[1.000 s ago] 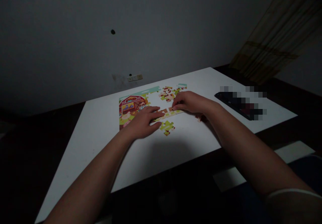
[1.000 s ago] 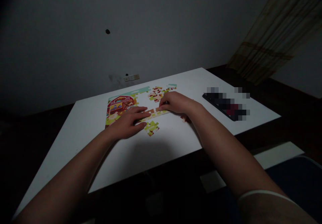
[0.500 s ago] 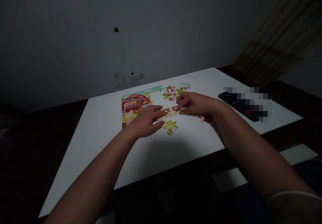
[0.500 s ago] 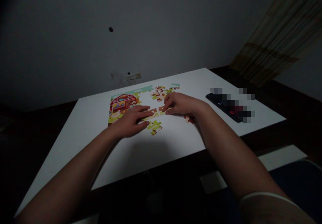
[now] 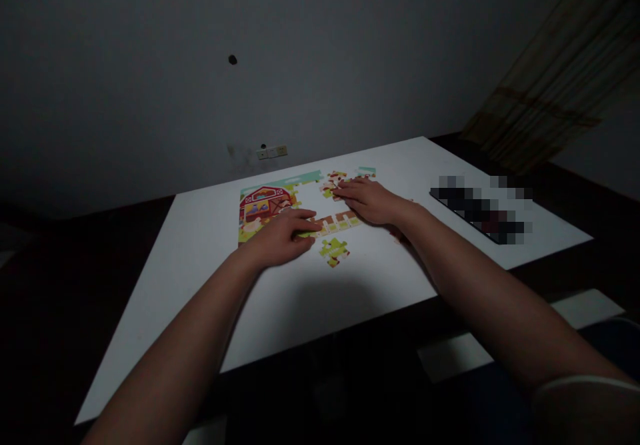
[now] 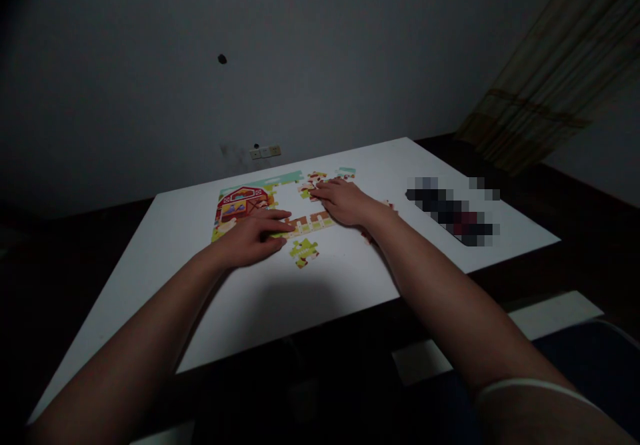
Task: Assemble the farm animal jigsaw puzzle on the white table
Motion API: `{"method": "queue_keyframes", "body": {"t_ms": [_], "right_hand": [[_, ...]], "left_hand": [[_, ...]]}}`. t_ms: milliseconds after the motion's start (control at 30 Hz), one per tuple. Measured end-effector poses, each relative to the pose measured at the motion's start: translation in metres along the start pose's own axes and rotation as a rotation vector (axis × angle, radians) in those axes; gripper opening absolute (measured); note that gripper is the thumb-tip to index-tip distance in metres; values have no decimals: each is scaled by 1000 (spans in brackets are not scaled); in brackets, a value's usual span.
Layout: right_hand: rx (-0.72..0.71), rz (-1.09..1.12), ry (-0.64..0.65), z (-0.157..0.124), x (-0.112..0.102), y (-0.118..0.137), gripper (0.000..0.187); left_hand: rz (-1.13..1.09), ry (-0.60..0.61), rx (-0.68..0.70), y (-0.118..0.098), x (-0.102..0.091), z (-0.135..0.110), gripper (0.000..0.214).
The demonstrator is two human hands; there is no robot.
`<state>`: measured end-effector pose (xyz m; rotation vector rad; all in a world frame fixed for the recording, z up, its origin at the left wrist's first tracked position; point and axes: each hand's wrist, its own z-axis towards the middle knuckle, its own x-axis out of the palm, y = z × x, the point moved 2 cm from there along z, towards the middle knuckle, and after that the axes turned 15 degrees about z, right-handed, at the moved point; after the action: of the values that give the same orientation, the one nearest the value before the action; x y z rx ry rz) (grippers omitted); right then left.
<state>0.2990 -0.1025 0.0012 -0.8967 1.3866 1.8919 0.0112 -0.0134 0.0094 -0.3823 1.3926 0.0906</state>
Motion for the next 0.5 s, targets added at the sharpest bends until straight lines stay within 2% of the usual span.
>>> {"method": "queue_keyframes", "body": {"t_ms": [200,500], "right_hand": [[98,-127,-14,0,-10,-9,42],[234,-202,-26,-6,-15,-7,41]], "left_hand": [[-16,-2,-30,12,-6,-5,29],[8,-95,-89,27,-12,-7,17]]}}
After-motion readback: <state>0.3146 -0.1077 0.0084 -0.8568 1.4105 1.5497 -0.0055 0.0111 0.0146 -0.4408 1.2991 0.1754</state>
